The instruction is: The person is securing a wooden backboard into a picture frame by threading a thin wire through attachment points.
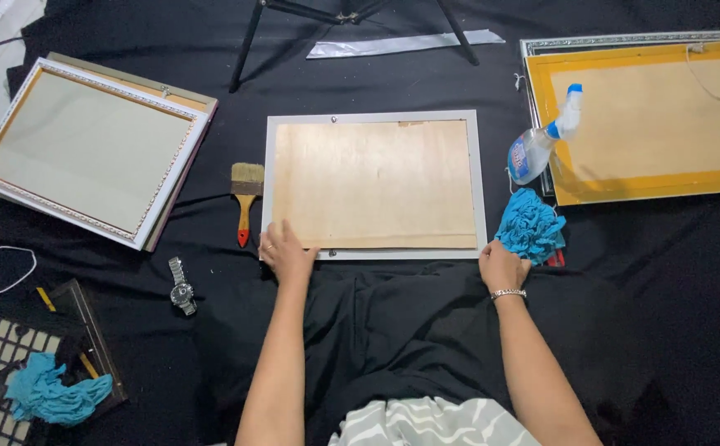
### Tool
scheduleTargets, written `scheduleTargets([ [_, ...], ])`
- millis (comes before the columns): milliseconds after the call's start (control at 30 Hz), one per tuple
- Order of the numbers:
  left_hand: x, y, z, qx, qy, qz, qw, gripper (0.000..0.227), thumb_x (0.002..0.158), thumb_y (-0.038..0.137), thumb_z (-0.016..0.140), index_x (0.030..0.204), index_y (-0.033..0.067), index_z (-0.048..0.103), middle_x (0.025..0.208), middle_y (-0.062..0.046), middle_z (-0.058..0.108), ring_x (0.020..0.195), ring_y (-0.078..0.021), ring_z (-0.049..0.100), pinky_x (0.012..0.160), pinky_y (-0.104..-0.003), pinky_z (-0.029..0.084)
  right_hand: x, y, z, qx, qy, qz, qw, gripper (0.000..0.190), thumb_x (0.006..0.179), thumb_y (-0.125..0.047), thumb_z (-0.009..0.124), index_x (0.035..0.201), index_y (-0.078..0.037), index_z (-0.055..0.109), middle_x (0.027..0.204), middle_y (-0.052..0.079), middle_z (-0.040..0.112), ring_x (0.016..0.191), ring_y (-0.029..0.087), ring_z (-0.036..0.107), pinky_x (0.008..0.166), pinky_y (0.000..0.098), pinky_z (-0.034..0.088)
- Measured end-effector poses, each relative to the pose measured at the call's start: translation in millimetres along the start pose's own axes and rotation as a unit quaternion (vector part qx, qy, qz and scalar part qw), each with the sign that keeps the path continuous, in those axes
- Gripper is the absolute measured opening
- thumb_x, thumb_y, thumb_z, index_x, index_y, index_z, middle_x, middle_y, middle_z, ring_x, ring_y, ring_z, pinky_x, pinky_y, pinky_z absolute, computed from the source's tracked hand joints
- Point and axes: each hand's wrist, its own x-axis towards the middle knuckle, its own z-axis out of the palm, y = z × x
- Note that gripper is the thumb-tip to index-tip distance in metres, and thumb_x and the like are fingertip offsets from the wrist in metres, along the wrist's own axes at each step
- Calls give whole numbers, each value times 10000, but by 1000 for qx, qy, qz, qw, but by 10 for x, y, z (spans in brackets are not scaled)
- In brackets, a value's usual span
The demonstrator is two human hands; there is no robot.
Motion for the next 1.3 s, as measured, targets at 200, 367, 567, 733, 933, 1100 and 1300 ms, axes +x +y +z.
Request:
scheduleTargets([
  [200, -807, 1195, -246, -49, -1, 307, 950, 682, 734, 214, 866, 1340, 33, 610, 1267, -204, 643, 1296, -409, 559, 1100, -559, 413, 174, -104, 145, 233, 40, -6, 972, 332, 806, -183, 710, 1114, -152, 591, 1161, 92, 608, 1181, 352, 596, 1045, 510, 435],
  [367, -1124, 1361, 422, -6, -53, 435, 899, 659, 786, 221, 820, 1388, 112, 576, 1319, -155, 598, 1238, -369, 598, 992, -490, 501, 177, -87, 89, 279, 31, -20, 960, 395, 823, -249, 775, 1186, -192, 631, 1179, 89, 596, 1195, 341, 599, 1015, 479, 480],
  [567, -1134, 1326, 283, 35, -104, 450, 886, 638, 894, 338, 718, 1465, 152, 501, 1381, -102, 515, 1283, -312, 543, 1020, -448, 458, -64, -292, -179, 264, 35, -34, 963, 342, 903, -175, 759, 1224, -155, 644, 1240, 107, 562, 1249, 334, 587, 1022, 448, 504],
  [733, -1209, 1505, 240, 19, -117, 463, 879, 550, 998, 474, 556, 1420, 121, 569, 1344, -93, 554, 1272, -302, 549, 1016, -449, 454, -3, -287, -88, 241, 51, -37, 969, 363, 889, -149, 761, 1231, -160, 640, 1264, 103, 533, 1242, 364, 579, 1036, 460, 502],
  [933, -1313, 1743, 292, -20, -148, 441, 885, 610, 1063, 570, 351, 1395, 128, 609, 1412, -66, 558, 1330, -290, 507, 1055, -454, 422, 373, -53, 358, 271, 54, -27, 961, 402, 829, -207, 826, 1184, -222, 638, 1187, 44, 557, 1220, 322, 593, 1025, 424, 494],
  [1100, -1299, 1726, 164, -15, -205, 422, 883, 641, 1071, 581, 276, 1464, 157, 553, 1499, -45, 508, 1399, -263, 463, 1138, -467, 358, 647, 130, 688, 369, 49, 32, 928, 218, 882, -304, 729, 1081, -238, 671, 1089, 14, 619, 1179, 233, 598, 1007, 363, 471],
  [1300, -1281, 1671, 329, -17, -135, 419, 898, 666, 1058, 590, 334, 1456, 94, 534, 1475, -114, 525, 1381, -273, 496, 1161, -461, 331, 505, -15, 479, 334, 67, 0, 940, 287, 798, -209, 786, 1053, -174, 658, 1074, 48, 649, 1167, 265, 592, 1028, 387, 468],
])
